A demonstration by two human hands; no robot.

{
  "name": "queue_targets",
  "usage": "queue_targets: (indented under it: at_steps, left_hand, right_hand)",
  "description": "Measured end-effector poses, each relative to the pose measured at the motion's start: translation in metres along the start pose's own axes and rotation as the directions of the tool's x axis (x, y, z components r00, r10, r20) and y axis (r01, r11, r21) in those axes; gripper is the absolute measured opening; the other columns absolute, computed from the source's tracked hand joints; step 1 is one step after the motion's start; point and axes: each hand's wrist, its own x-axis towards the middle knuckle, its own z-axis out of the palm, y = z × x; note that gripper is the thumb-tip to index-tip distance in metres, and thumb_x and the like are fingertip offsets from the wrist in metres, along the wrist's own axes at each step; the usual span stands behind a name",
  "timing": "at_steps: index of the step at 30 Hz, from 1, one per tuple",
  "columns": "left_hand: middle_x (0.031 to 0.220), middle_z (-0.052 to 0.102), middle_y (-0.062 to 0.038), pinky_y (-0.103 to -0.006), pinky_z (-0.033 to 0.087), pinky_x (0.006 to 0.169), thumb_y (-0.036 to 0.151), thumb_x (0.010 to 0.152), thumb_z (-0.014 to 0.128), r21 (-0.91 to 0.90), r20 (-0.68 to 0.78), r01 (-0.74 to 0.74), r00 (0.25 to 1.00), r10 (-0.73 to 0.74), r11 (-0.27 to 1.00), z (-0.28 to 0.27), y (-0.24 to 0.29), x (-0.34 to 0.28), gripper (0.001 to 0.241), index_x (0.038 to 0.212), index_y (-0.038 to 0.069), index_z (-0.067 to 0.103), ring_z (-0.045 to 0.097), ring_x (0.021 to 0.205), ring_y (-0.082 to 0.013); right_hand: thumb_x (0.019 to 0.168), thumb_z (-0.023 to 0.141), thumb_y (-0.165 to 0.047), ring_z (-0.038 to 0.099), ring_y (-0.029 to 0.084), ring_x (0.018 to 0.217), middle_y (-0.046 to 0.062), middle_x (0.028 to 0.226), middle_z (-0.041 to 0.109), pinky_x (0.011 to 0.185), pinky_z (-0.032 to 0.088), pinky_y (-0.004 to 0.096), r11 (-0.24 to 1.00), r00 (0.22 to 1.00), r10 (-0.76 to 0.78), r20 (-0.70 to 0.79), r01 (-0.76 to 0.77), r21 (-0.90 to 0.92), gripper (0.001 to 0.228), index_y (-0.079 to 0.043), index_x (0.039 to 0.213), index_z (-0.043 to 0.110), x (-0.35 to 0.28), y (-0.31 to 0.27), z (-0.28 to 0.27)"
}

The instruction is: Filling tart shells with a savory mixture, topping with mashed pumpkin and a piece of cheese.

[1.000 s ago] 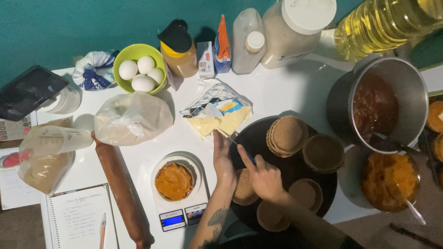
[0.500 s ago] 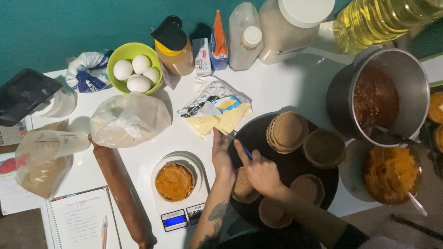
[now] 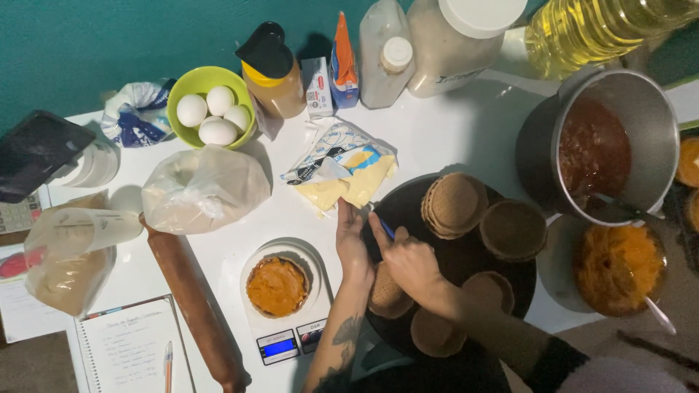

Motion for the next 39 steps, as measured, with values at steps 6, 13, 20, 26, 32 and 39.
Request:
queue_targets:
  at_steps: [6,13,20,26,32,39]
  left_hand:
    - [0.171,0.017,-0.01,-0.0349,0.019,0.125,-0.004,0.097,0.035,0.04,-0.001,-0.003,1.0,0.003,0.999,-0.006,-0.007,0.006,0.068,0.162,0.007,0.019,0.02,0.157,-0.0214]
    - [0.172,0.017,-0.009,-0.0339,0.018,0.125,-0.005,0.097,0.033,0.164,0.018,-0.045,0.999,0.043,0.985,-0.003,0.001,0.0,0.067,0.162,0.007,0.019,0.019,0.158,-0.0214]
    - [0.172,0.014,-0.008,-0.0365,0.018,0.126,-0.007,0.095,0.031,0.17,0.033,-0.06,0.998,0.055,0.984,-0.006,0.004,-0.009,0.07,0.162,0.009,0.017,0.016,0.158,-0.0218]
    - [0.172,0.012,-0.009,-0.0387,0.022,0.126,-0.009,0.093,0.03,0.16,0.075,-0.087,0.994,0.076,0.983,-0.019,-0.007,-0.004,0.073,0.162,0.009,0.017,0.017,0.158,-0.0243]
    - [0.171,0.02,-0.011,-0.0347,0.026,0.123,-0.008,0.094,0.036,0.277,0.098,-0.134,0.989,0.111,0.951,-0.033,-0.031,0.016,0.075,0.163,0.011,0.015,0.026,0.155,-0.0245]
    - [0.167,0.031,-0.013,-0.0315,0.029,0.118,-0.004,0.097,0.047,0.514,0.003,-0.043,0.999,0.049,0.857,-0.016,-0.018,0.005,0.077,0.164,0.013,0.012,0.035,0.151,-0.0265]
  right_hand:
    - [0.08,0.066,-0.012,0.067,0.022,0.048,0.014,0.07,0.067,0.042,0.055,0.033,0.998,1.0,-0.007,0.012,0.006,0.065,0.08,-0.007,0.156,0.042,0.007,0.014,0.01]
    - [0.09,0.063,-0.007,0.067,0.027,0.053,0.017,0.067,0.068,0.051,0.053,0.04,0.826,0.991,0.07,0.115,-0.122,0.55,0.062,-0.015,0.15,0.053,0.018,0.049,0.005]
    - [0.096,0.063,-0.01,0.063,0.03,0.056,0.017,0.071,0.066,0.052,0.051,0.039,0.563,0.981,0.083,0.173,-0.19,0.805,0.047,-0.017,0.143,0.065,0.012,0.058,-0.011]
    - [0.079,0.064,-0.006,0.069,0.024,0.055,0.014,0.076,0.07,0.045,0.054,0.035,0.961,1.0,0.001,-0.019,0.004,0.276,0.067,-0.015,0.145,0.057,-0.005,0.041,-0.053]
    - [0.082,0.062,-0.007,0.068,0.02,0.049,0.013,0.07,0.069,0.041,0.053,0.033,0.985,0.999,-0.034,-0.024,0.037,0.168,0.064,-0.015,0.146,0.057,-0.001,0.043,-0.041]
    - [0.078,0.063,-0.005,0.068,0.02,0.047,0.015,0.068,0.07,0.04,0.053,0.033,0.983,0.996,-0.078,-0.045,0.084,0.166,0.069,-0.012,0.146,0.057,0.006,0.053,-0.016]
